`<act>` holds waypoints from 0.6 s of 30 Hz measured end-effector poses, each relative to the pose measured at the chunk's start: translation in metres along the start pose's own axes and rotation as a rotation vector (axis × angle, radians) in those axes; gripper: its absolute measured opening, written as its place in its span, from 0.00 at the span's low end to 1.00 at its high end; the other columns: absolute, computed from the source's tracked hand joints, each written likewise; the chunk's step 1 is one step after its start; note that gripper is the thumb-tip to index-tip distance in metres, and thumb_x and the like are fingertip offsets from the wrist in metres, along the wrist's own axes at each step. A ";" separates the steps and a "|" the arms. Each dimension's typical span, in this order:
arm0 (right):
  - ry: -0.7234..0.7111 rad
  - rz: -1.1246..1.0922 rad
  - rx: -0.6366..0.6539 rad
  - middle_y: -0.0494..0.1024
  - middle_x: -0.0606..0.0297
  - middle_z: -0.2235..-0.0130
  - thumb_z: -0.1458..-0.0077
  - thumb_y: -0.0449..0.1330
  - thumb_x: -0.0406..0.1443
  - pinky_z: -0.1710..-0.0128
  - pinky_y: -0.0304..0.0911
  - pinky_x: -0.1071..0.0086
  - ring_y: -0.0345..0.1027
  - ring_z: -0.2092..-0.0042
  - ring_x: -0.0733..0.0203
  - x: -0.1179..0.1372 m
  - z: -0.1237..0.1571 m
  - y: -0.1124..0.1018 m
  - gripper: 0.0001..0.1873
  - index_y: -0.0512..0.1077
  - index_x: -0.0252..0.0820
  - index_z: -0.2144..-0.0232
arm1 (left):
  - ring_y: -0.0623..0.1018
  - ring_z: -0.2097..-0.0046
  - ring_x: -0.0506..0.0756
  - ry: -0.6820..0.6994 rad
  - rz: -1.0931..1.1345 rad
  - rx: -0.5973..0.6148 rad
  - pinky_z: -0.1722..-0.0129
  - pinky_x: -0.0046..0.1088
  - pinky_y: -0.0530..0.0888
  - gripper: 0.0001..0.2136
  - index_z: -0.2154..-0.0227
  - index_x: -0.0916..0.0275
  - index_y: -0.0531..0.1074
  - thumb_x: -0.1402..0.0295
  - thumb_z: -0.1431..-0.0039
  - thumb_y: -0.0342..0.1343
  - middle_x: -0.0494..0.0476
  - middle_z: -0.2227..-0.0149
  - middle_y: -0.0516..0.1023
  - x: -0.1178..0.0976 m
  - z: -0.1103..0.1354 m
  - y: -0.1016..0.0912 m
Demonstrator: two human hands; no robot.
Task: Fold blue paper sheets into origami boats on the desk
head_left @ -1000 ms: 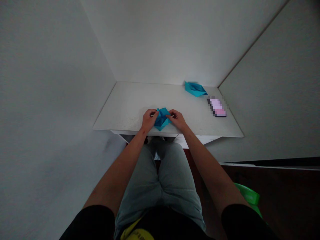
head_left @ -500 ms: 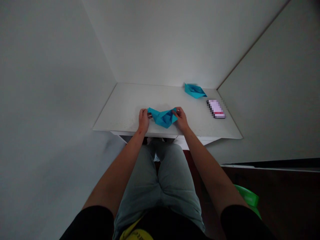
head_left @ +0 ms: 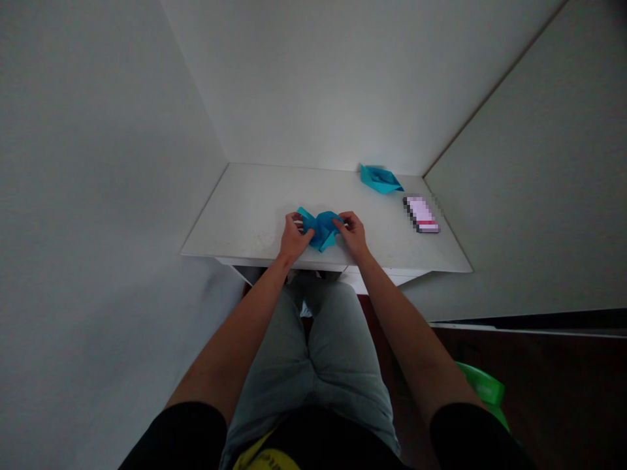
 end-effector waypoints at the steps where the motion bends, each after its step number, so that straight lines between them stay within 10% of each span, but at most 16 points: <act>1: -0.004 0.000 -0.025 0.73 0.67 0.64 0.45 0.69 0.61 0.65 0.66 0.66 0.68 0.61 0.58 0.000 0.000 -0.003 0.27 0.70 0.49 0.61 | 0.83 0.55 0.56 -0.004 -0.001 -0.002 0.54 0.35 0.80 0.24 0.47 0.57 0.65 0.74 0.44 0.68 0.61 0.46 0.80 0.001 -0.001 0.000; 10: 0.062 -0.157 -0.175 0.72 0.69 0.63 0.44 0.65 0.66 0.70 0.68 0.68 0.68 0.65 0.59 -0.016 -0.004 -0.019 0.32 0.62 0.52 0.56 | 0.80 0.60 0.58 0.039 -0.066 0.048 0.55 0.37 0.77 0.03 0.60 0.56 0.76 0.66 0.34 0.60 0.54 0.61 0.84 0.006 -0.009 -0.007; 18: 0.040 -0.169 -0.127 0.72 0.72 0.67 0.43 0.66 0.64 0.70 0.66 0.69 0.70 0.67 0.60 -0.025 -0.009 -0.015 0.31 0.61 0.54 0.56 | 0.80 0.62 0.55 -0.035 0.297 0.047 0.60 0.30 0.77 0.20 0.60 0.59 0.79 0.46 0.40 0.69 0.55 0.63 0.84 0.014 -0.018 -0.022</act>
Point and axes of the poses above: each hand's wrist, its own z-axis away from the middle knuckle, its own y-axis out of the palm, x = y × z, the point moved 8 cm from there along -z, towards the middle knuckle
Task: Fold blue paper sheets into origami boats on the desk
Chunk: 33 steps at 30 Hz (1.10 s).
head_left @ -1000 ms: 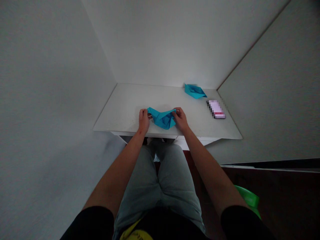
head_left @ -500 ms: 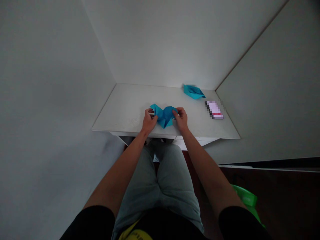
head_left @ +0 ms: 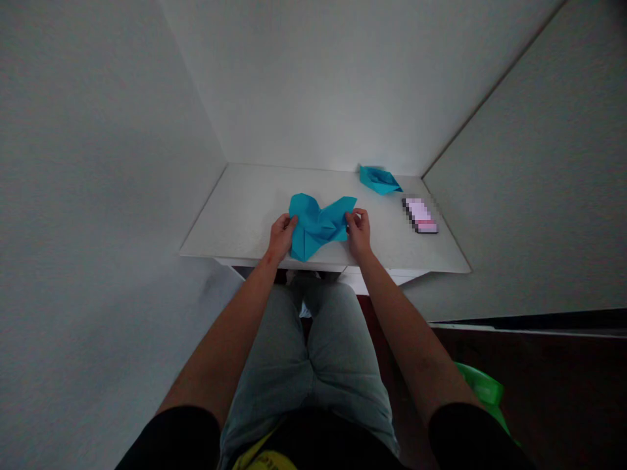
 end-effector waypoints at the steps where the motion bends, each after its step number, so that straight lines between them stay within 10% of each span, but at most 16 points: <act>1: 0.003 -0.010 0.039 0.75 0.71 0.66 0.46 0.69 0.65 0.67 0.69 0.68 0.72 0.65 0.59 0.000 0.000 0.004 0.32 0.62 0.54 0.56 | 0.80 0.62 0.55 -0.001 0.042 -0.004 0.61 0.30 0.77 0.23 0.60 0.59 0.79 0.44 0.42 0.71 0.54 0.63 0.84 0.000 0.000 -0.001; 8: 0.101 -0.084 0.317 0.86 0.64 0.60 0.58 0.78 0.63 0.55 0.79 0.55 0.82 0.56 0.47 0.002 0.008 0.030 0.41 0.72 0.52 0.50 | 0.77 0.66 0.52 0.009 0.157 -0.032 0.64 0.27 0.75 0.24 0.62 0.59 0.78 0.43 0.43 0.73 0.51 0.67 0.80 0.002 -0.001 -0.003; 21: 0.063 0.018 0.335 0.88 0.62 0.56 0.58 0.77 0.50 0.46 0.76 0.52 0.80 0.53 0.47 -0.003 0.007 0.025 0.29 0.79 0.47 0.54 | 0.78 0.64 0.53 -0.001 0.186 -0.070 0.61 0.29 0.76 0.25 0.63 0.59 0.79 0.42 0.46 0.74 0.53 0.65 0.82 0.001 0.001 -0.006; 33: 0.130 -0.056 0.243 0.86 0.65 0.62 0.52 0.75 0.60 0.55 0.76 0.58 0.78 0.58 0.52 -0.001 0.007 0.020 0.28 0.77 0.49 0.60 | 0.81 0.60 0.56 -0.107 0.312 -0.156 0.58 0.32 0.80 0.23 0.60 0.58 0.79 0.47 0.48 0.77 0.55 0.62 0.84 0.009 0.001 -0.012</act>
Point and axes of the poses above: each hand's wrist, its own z-axis away from the middle knuckle, its own y-axis out of the palm, x = y × z, the point moved 8 cm from there along -z, towards the middle knuckle
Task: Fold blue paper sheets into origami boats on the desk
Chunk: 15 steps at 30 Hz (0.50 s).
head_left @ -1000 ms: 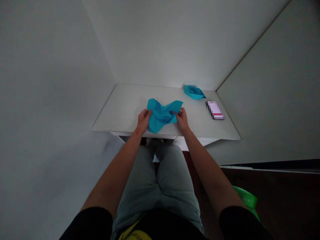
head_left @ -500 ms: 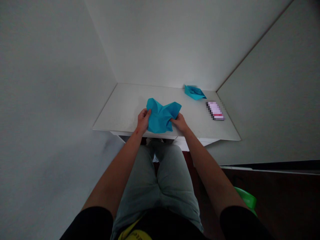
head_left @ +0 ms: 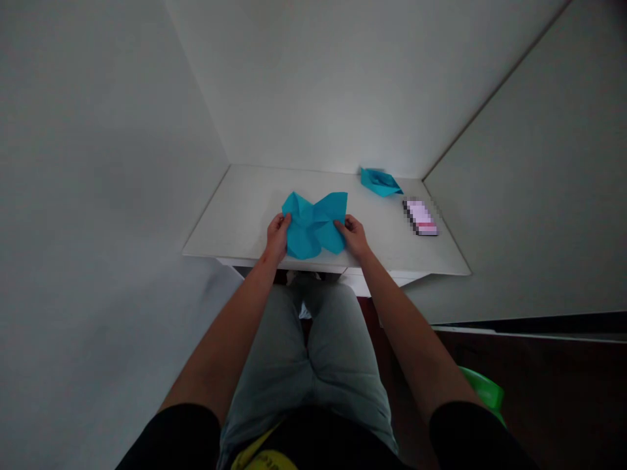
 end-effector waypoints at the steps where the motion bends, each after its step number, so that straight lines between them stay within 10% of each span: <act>1: -0.005 0.005 -0.020 0.85 0.66 0.63 0.52 0.75 0.61 0.57 0.75 0.59 0.77 0.60 0.53 0.000 0.000 -0.002 0.29 0.77 0.49 0.60 | 0.81 0.60 0.56 0.002 0.005 0.007 0.57 0.32 0.80 0.23 0.61 0.58 0.79 0.48 0.49 0.78 0.54 0.62 0.84 0.000 0.000 0.000; 15: -0.092 0.139 -0.272 0.81 0.65 0.58 0.42 0.62 0.66 0.51 0.73 0.60 0.74 0.56 0.54 -0.001 -0.003 -0.026 0.30 0.69 0.50 0.57 | 0.75 0.63 0.54 0.068 -0.210 -0.135 0.60 0.29 0.74 0.18 0.61 0.58 0.76 0.49 0.38 0.69 0.52 0.65 0.78 -0.017 -0.012 -0.030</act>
Point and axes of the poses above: each hand's wrist, its own z-axis away from the middle knuckle, its own y-axis out of the palm, x = y × z, the point moved 8 cm from there along -z, towards the middle knuckle
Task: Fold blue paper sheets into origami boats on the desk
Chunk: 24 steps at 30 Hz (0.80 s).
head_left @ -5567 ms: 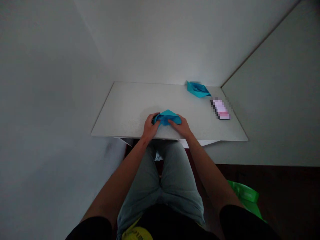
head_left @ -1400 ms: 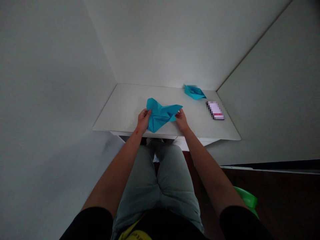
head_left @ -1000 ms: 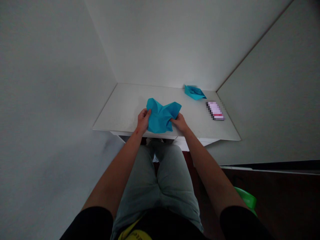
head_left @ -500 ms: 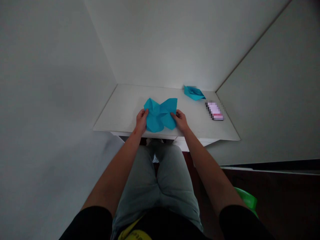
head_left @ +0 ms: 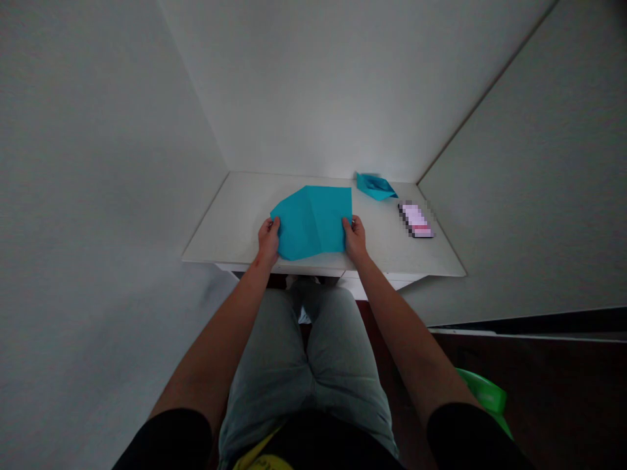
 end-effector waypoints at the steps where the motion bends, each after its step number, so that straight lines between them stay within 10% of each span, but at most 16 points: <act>1: 0.005 0.023 -0.002 0.81 0.65 0.58 0.42 0.61 0.66 0.52 0.72 0.60 0.73 0.57 0.54 -0.001 0.001 0.000 0.30 0.69 0.50 0.56 | 0.75 0.62 0.55 0.039 -0.054 -0.030 0.60 0.30 0.73 0.16 0.61 0.58 0.76 0.50 0.37 0.68 0.52 0.65 0.78 -0.008 -0.006 -0.010; 8: 0.031 0.046 0.115 0.82 0.65 0.58 0.43 0.63 0.66 0.57 0.70 0.62 0.73 0.58 0.55 -0.001 0.003 0.013 0.31 0.68 0.50 0.55 | 0.79 0.56 0.60 0.260 -0.557 -0.095 0.45 0.39 0.75 0.05 0.59 0.59 0.77 0.66 0.36 0.64 0.58 0.61 0.80 -0.070 -0.028 -0.061; 12: 0.003 0.093 0.131 0.80 0.65 0.60 0.42 0.63 0.63 0.59 0.68 0.63 0.71 0.60 0.55 0.001 0.003 0.015 0.28 0.69 0.50 0.56 | 0.78 0.41 0.68 0.438 -0.867 -0.048 0.33 0.52 0.70 0.17 0.44 0.61 0.75 0.66 0.35 0.61 0.70 0.40 0.76 -0.086 -0.001 -0.033; 17: -0.034 0.125 0.094 0.73 0.69 0.64 0.44 0.66 0.56 0.60 0.68 0.63 0.67 0.63 0.57 0.005 0.005 0.012 0.25 0.69 0.50 0.53 | 0.62 0.23 0.76 0.506 -1.062 0.374 0.22 0.59 0.54 0.28 0.35 0.63 0.73 0.53 0.32 0.61 0.76 0.26 0.68 -0.041 0.042 0.043; 24: -0.071 0.132 -0.051 0.77 0.59 0.52 0.41 0.63 0.50 0.45 0.71 0.56 0.72 0.49 0.51 0.013 0.007 -0.003 0.24 0.68 0.50 0.46 | 0.54 0.19 0.75 0.453 -1.207 0.412 0.20 0.61 0.42 0.39 0.26 0.58 0.68 0.42 0.33 0.58 0.71 0.21 0.61 -0.006 0.050 0.046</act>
Point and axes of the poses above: each hand's wrist, its own z-axis away from the middle knuckle, its own y-axis out of the palm, x = y × z, the point moved 8 cm from there along -z, towards the middle knuckle
